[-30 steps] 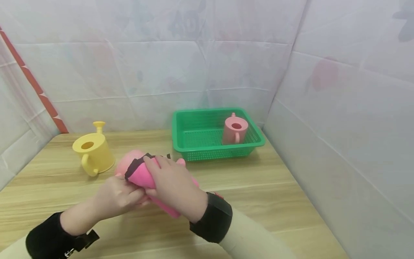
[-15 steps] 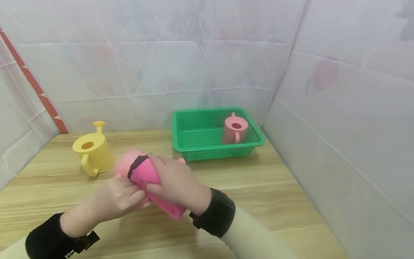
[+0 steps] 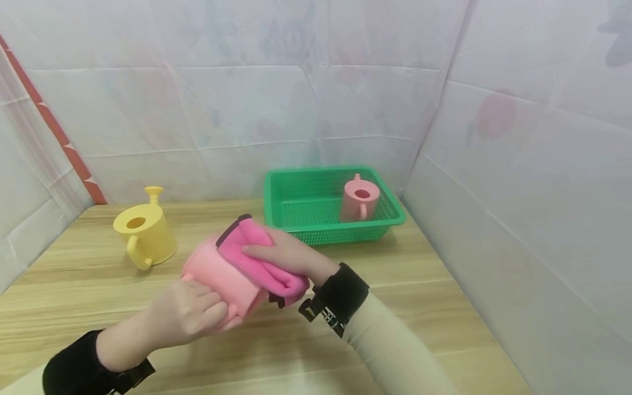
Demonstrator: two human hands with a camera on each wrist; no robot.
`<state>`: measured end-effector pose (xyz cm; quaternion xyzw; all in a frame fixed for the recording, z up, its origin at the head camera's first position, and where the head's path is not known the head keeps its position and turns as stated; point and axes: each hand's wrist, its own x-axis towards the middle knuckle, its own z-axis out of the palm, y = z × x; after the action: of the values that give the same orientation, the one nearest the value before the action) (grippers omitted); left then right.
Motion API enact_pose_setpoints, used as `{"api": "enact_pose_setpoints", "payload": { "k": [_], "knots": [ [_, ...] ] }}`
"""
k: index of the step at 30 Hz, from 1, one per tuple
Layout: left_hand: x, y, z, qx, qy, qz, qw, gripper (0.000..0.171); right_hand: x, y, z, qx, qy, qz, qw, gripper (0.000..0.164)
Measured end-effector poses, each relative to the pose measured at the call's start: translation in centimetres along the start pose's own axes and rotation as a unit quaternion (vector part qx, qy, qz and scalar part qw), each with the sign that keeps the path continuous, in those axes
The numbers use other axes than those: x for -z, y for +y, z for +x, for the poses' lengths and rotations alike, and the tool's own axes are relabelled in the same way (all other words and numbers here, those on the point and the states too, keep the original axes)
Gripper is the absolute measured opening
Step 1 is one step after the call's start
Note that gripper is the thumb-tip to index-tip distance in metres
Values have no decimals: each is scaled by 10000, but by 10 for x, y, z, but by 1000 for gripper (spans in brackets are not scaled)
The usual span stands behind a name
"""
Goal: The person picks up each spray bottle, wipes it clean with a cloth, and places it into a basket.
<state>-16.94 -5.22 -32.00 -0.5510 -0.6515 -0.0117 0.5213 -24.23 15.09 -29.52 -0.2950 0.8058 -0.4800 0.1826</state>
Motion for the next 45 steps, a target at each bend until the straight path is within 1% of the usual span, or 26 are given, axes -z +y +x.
{"api": "enact_pose_setpoints", "payload": {
  "k": [2, 3, 5, 7, 9, 11, 13, 14, 16, 18, 19, 21, 23, 24, 26, 29, 31, 34, 36, 37, 39, 42, 45],
  "knots": [
    [0, -1, -1, 64, -15, -5, 10000, 34, 3, 6, 0, -57, -62, 479, 9988, 31],
    [0, -2, -1, 98, -22, -2, 9999, 35, 3, 8, 0, -45, -66, 632, 9980, 32],
    [0, -3, -2, 119, -1, 0, 9999, 37, 2, 3, -4, 39, -30, 701, 9975, 30],
    [0, -4, -2, 136, 45, 9, 9999, 37, -1, 0, -7, 127, 87, 528, 9985, 29],
    [-1, -5, -3, 162, 126, 12, 9998, 37, -5, -4, -10, 172, 294, 241, 9991, 29],
    [-2, -6, -3, 186, 199, 27, 9996, 37, -9, -7, -12, 204, 564, -257, 9979, 35],
    [-2, -6, -4, 212, 214, 52, 9995, 38, -16, -13, -16, 320, 766, -848, 9929, 47],
    [-2, -7, -4, 214, 212, 75, 9995, 38, -19, -17, -18, 438, 845, -1168, 9886, 52],
    [-3, -7, -5, 236, 169, 100, 9995, 38, -27, -23, -21, 797, 928, -1916, 9738, 61],
    [-4, -6, -6, 237, 108, 121, 9996, 37, -34, -28, -23, 1225, 963, -2608, 9527, 64],
    [-4, -6, -6, 225, 77, 144, 9996, 37, -38, -30, -24, 1395, 1017, -2936, 9402, 64],
    [-5, -5, -7, 194, 36, 181, 9996, 36, -42, -33, -25, 1589, 1082, -3370, 9217, 64],
    [-5, -4, -6, 145, 26, 223, 9996, 35, -45, -34, -25, 1597, 1130, -3593, 9125, 64],
    [-6, -3, -6, 136, 30, 238, 9996, 36, -45, -35, -25, 1554, 1138, -3635, 9115, 64],
    [-6, -3, -5, 112, 73, 275, 9995, 36, -44, -35, -23, 1453, 1110, -3641, 9132, 62],
    [-7, -2, -5, 106, 124, 267, 9995, 37, -40, -34, -20, 1300, 1018, -3408, 9255, 60],
    [-7, -2, -4, 104, 141, 241, 9996, 38, -35, -31, -18, 1109, 916, -3026, 9422, 59],
    [-6, -2, -4, 115, 138, 158, 9997, 38, -25, -21, -14, 727, 737, -2156, 9710, 57],
    [-6, -2, -5, 134, 152, 82, 9998, 38, -18, -13, -12, 526, 609, -1443, 9863, 51],
    [-5, -3, -5, 141, 168, 65, 9997, 38, -15, -8, -11, 478, 548, -1099, 9913, 47],
    [-4, -3, -6, 174, 186, 38, 9997, 38, -9, 1, -8, 426, 434, -416, 9973, 39],
    [-2, -5, -6, 243, 195, 16, 9995, 39, -2, 14, -6, 365, 318, 413, 9980, 32],
    [-1, -6, -5, 267, 204, 17, 9994, 39, 1, 22, -6, 276, 297, 819, 9958, 31]
  ]
}}
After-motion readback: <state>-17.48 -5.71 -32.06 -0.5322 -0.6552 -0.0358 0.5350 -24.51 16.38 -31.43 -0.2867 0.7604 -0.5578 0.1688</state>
